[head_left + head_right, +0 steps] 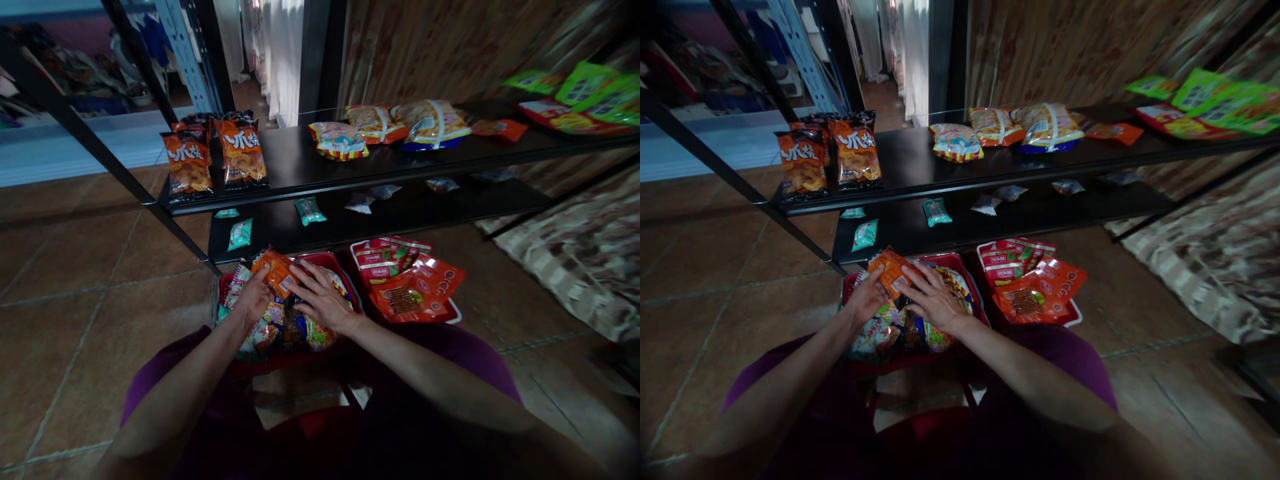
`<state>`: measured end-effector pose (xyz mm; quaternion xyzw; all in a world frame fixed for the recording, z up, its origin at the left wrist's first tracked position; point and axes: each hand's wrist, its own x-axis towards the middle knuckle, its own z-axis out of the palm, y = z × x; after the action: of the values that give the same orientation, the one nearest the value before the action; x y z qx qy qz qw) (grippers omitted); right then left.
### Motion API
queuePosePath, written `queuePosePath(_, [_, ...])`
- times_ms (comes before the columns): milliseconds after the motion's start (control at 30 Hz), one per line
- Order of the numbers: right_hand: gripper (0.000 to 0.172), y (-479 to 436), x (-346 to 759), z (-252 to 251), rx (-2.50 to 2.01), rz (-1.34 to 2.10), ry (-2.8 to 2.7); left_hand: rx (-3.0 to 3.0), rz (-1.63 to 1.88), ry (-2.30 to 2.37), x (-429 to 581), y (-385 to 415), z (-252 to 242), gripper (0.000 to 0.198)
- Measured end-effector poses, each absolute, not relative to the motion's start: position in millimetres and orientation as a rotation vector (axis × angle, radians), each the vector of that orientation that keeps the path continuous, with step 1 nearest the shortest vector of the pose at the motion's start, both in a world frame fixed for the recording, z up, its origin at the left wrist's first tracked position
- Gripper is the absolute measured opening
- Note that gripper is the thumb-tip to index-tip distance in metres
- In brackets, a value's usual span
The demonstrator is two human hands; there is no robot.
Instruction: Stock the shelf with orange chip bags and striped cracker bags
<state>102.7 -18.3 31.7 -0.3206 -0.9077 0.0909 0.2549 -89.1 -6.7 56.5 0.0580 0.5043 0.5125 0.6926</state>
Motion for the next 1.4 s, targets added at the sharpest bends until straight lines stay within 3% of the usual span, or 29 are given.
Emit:
queuePosePath(133, [0.067, -17, 101, 25, -0.878, 0.295, -2.434, 0.162, 1.134, 1.062, -84, -12, 58, 0.019])
queuePosePath(267, [0.058, -10, 102, 28, -0.91, 0.534, -2.171, 0.215, 1.111, 0.896, -90, -11, 66, 0.028])
queuePosePath(433, [0.044, -7, 98, 43, -1.14, 1.095, -1.363, 0.35, 1.172, 1.077, -96, -13, 66, 0.018])
queuePosePath(533, [0.042, -8, 94, 47, -1.108, 1.45, -0.842, 0.399, 1.212, 1.222, -96, -16, 59, 0.013])
queuePosePath(700, [0.023, -10, 92, 45, -0.977, 1.818, -0.299, 0.301, 1.158, 1.179, -93, -14, 57, 0.006])
queuePosePath(1067, [0.015, -18, 92, 41, -0.969, 1.981, -0.371, 0.206, 1.329, 1.175, -100, 3, 62, 0.008])
queuePosePath(1233, [0.041, -23, 96, 37, -0.933, 2.075, -0.538, 0.208, 1.348, 1.197, -105, 3, 60, 0.008])
queuePosePath(1400, [0.045, -24, 97, 39, -0.897, 2.11, -0.617, 0.221, 1.327, 1.192, -107, 2, 60, 0.009])
